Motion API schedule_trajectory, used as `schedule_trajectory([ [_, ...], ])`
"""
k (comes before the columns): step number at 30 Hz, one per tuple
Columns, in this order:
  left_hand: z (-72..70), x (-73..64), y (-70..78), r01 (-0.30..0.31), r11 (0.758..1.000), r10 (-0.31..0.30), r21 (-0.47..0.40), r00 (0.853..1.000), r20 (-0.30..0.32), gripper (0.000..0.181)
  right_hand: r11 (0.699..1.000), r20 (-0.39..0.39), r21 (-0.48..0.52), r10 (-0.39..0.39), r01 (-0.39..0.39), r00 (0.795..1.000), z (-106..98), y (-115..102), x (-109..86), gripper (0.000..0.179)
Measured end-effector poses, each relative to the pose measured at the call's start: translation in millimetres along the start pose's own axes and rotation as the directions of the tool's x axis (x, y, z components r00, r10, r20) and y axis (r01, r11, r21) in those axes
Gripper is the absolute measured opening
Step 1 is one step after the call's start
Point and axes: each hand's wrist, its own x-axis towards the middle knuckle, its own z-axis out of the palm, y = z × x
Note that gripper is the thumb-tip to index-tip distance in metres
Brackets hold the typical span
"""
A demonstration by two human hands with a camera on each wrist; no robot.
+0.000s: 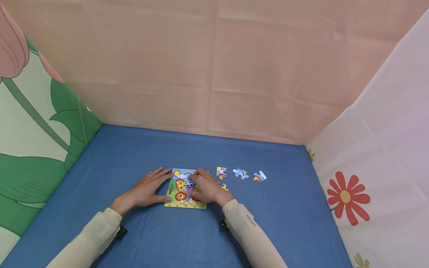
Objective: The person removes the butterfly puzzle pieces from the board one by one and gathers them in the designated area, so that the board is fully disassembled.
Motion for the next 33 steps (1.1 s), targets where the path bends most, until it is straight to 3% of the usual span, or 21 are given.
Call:
schedule_trajectory([
  [33, -0.4, 0.5, 1.2, 0.003, 1.0, -0.003, -0.002, 1.0, -0.001, 0.094, 0.999, -0.054, 0.037, 0.04, -0.038, 0.998, 4.6, -1.8, -2.2, 0.063],
])
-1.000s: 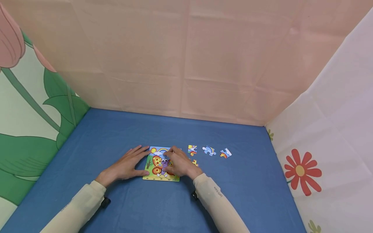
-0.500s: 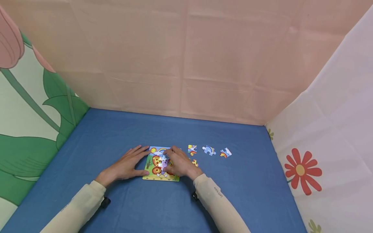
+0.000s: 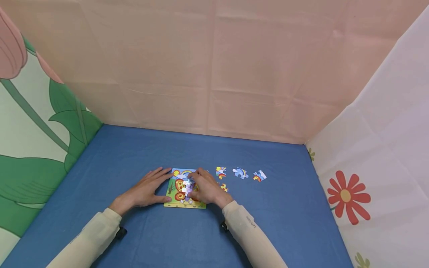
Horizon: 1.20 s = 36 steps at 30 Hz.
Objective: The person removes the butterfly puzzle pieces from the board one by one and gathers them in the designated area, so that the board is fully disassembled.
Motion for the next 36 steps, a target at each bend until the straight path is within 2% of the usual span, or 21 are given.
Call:
schedule_trajectory([
  [15, 0.8, -0.4, -0.1, -0.003, 1.0, 0.003, 0.003, 1.0, -0.004, 0.094, 1.0, 0.008, 0.013, 0.012, -0.012, 1.0, -0.9, -1.2, 0.5, 0.062],
  [25, -1.0, -1.7, 1.2, -0.001, 1.0, 0.001, -0.002, 1.0, -0.006, 0.093, 0.999, -0.026, 0.046, 0.005, -0.004, 1.0, 0.9, 0.1, 0.2, 0.058],
  [36, 0.7, -1.2, -0.3, -0.007, 1.0, 0.007, -0.004, 1.0, -0.01, 0.093, 0.995, -0.09, 0.094, -0.025, 0.033, 0.996, -0.9, -0.4, 0.1, 0.041],
])
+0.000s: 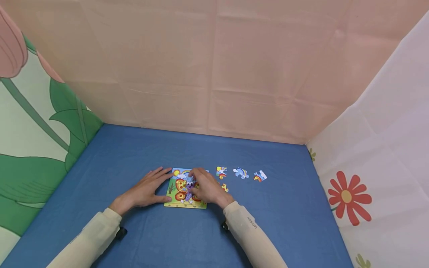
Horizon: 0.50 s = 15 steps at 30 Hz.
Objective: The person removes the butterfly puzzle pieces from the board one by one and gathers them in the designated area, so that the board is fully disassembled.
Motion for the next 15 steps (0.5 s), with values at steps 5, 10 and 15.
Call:
schedule_trajectory([
  [5, 0.1, 0.0, -0.6, 0.0, 1.0, 0.0, -0.005, 1.0, -0.001, 0.093, 0.999, -0.035, 0.032, -0.035, 0.036, 0.999, -1.1, 2.1, 0.0, 0.028],
  [10, 0.2, 0.3, -0.8, 0.002, 1.0, -0.002, -0.004, 1.0, -0.001, 0.093, 0.997, -0.054, 0.064, -0.048, 0.052, 0.997, -3.5, 3.1, -0.9, 0.022],
  [15, 0.3, 0.4, -0.7, 0.003, 1.0, -0.003, -0.003, 1.0, 0.003, 0.093, 0.995, -0.058, 0.081, -0.057, 0.062, 0.997, -6.4, 2.9, -1.6, 0.021],
])
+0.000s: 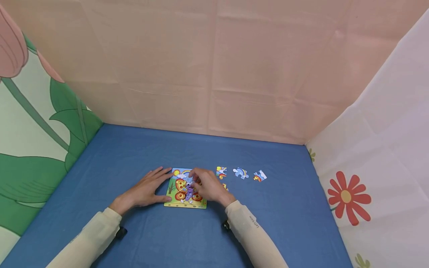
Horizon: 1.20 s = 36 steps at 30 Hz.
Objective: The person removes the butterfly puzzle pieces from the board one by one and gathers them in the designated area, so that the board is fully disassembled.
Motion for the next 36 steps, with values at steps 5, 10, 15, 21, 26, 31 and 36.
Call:
schedule_trajectory([
  [5, -0.7, -0.3, 0.8, 0.003, 1.0, -0.003, -0.001, 1.0, 0.005, 0.093, 0.999, -0.002, 0.046, -0.003, 0.003, 1.0, -0.9, 1.9, -0.3, 0.022],
  [10, -1.0, 0.0, 1.2, 0.004, 1.0, -0.004, -0.002, 1.0, 0.005, 0.094, 0.994, -0.001, 0.105, 0.008, -0.008, 1.0, -2.8, 2.9, -0.9, 0.02],
  [15, -1.1, 0.1, 1.0, -0.002, 1.0, 0.002, -0.004, 1.0, 0.002, 0.093, 0.989, -0.021, 0.148, 0.002, 0.001, 1.0, -3.2, 4.0, -1.6, 0.018],
  [21, -1.5, -0.1, 1.7, 0.003, 1.0, -0.003, -0.008, 1.0, 0.004, 0.093, 0.976, -0.046, 0.218, 0.009, 0.002, 0.999, -5.0, 4.9, -3.4, 0.015],
  [26, -1.7, -0.2, 2.6, 0.014, 1.0, -0.014, -0.007, 1.0, 0.004, 0.094, 0.973, -0.071, 0.232, 0.019, -0.002, 0.997, -10.5, 6.0, -5.0, 0.014],
  [31, -1.3, -0.1, 2.6, 0.008, 1.0, -0.008, -0.005, 1.0, 0.0, 0.094, 0.972, -0.105, 0.233, 0.045, -0.019, 0.993, -20.1, 8.1, -10.0, 0.015],
  [36, -1.1, -0.2, 2.1, 0.0, 1.0, 0.0, -0.008, 1.0, -0.006, 0.094, 0.97, -0.128, 0.238, 0.071, -0.039, 0.989, -31.6, 11.9, -19.1, 0.014],
])
